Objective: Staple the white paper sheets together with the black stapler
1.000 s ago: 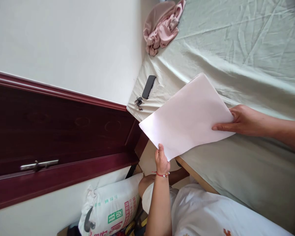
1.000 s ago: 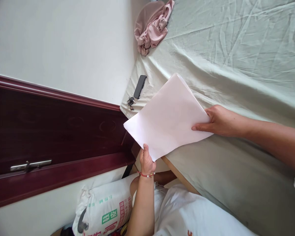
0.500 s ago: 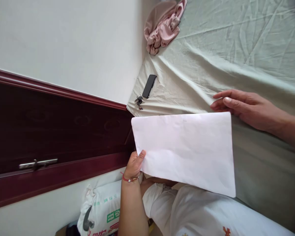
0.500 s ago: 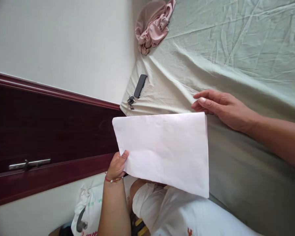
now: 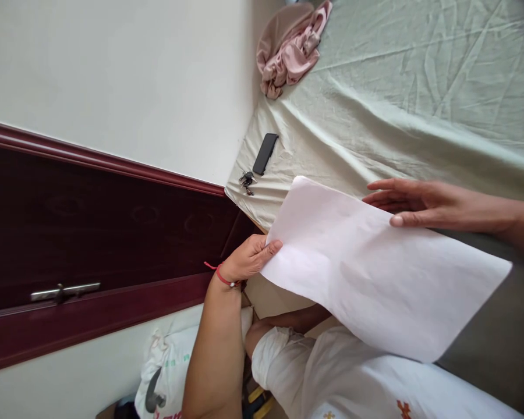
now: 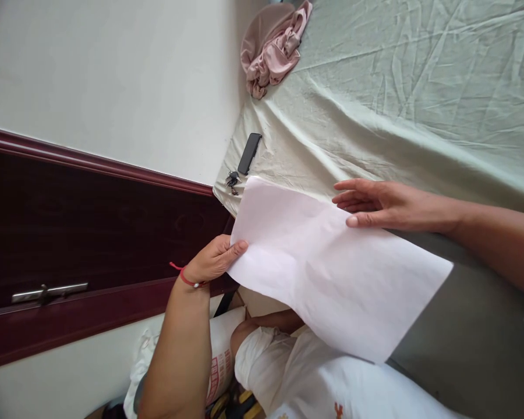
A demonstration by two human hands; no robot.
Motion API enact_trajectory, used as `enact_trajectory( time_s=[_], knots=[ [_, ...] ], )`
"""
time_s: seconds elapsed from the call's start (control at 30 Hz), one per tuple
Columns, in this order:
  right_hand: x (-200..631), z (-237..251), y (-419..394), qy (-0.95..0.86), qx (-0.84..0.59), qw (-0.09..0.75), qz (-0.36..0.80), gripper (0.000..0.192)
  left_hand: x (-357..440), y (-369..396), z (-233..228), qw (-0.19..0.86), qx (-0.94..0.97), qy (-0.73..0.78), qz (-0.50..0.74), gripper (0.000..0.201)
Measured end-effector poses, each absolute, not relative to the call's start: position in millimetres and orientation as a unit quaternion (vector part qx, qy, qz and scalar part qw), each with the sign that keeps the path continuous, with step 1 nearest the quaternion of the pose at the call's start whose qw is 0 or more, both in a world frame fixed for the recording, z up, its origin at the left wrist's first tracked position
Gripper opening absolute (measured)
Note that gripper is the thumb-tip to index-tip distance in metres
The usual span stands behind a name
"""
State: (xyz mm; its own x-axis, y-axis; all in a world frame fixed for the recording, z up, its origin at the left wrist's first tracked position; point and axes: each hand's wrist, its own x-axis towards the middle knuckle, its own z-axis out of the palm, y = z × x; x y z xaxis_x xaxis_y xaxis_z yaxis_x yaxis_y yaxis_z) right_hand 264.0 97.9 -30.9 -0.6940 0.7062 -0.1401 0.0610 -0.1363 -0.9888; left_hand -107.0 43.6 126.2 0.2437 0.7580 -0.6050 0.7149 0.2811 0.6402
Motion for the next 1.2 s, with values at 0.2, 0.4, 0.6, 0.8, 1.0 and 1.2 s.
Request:
enact_trajectory(
  time_s=[0.2, 0.4, 0.6, 0.8, 1.0, 1.2],
  knots=[
    [262.5, -33.3, 97.8, -0.654, -0.324, 0.228, 0.644, 0.079, -81.5, 51.1, 156.1, 0.500, 0.649, 0.573, -0.022, 0.055],
    [263.8, -20.0, 92.9, -0.616, -0.293, 0.182, 0.708, 0.062, -75.0, 59.7, 142.6, 0.533, 0.630, 0.564, -0.026, 0.053],
    [262.9, -28.2, 94.9, -0.683, -0.377, 0.129, 0.612, 0.059, -88.4, 53.2, 82.6, 0.582, 0.539, 0.609, 0.032, 0.057],
    [258.6, -24.3, 96.0, -0.720, -0.391, 0.104, 0.564, 0.057, -100.1, 21.7, 25.2, 0.606, 0.416, 0.642, 0.216, 0.051],
    [249.6, -13.8, 93.2, -0.772, -0.410, 0.075, 0.480, 0.050, -88.0, 3.1, 0.1, 0.486, 0.374, 0.729, 0.305, 0.050],
    [243.3, -6.9, 96.3, -0.763, -0.459, 0.007, 0.455, 0.045, -76.7, -1.0, -12.5, 0.404, 0.392, 0.746, 0.356, 0.037]
  ],
)
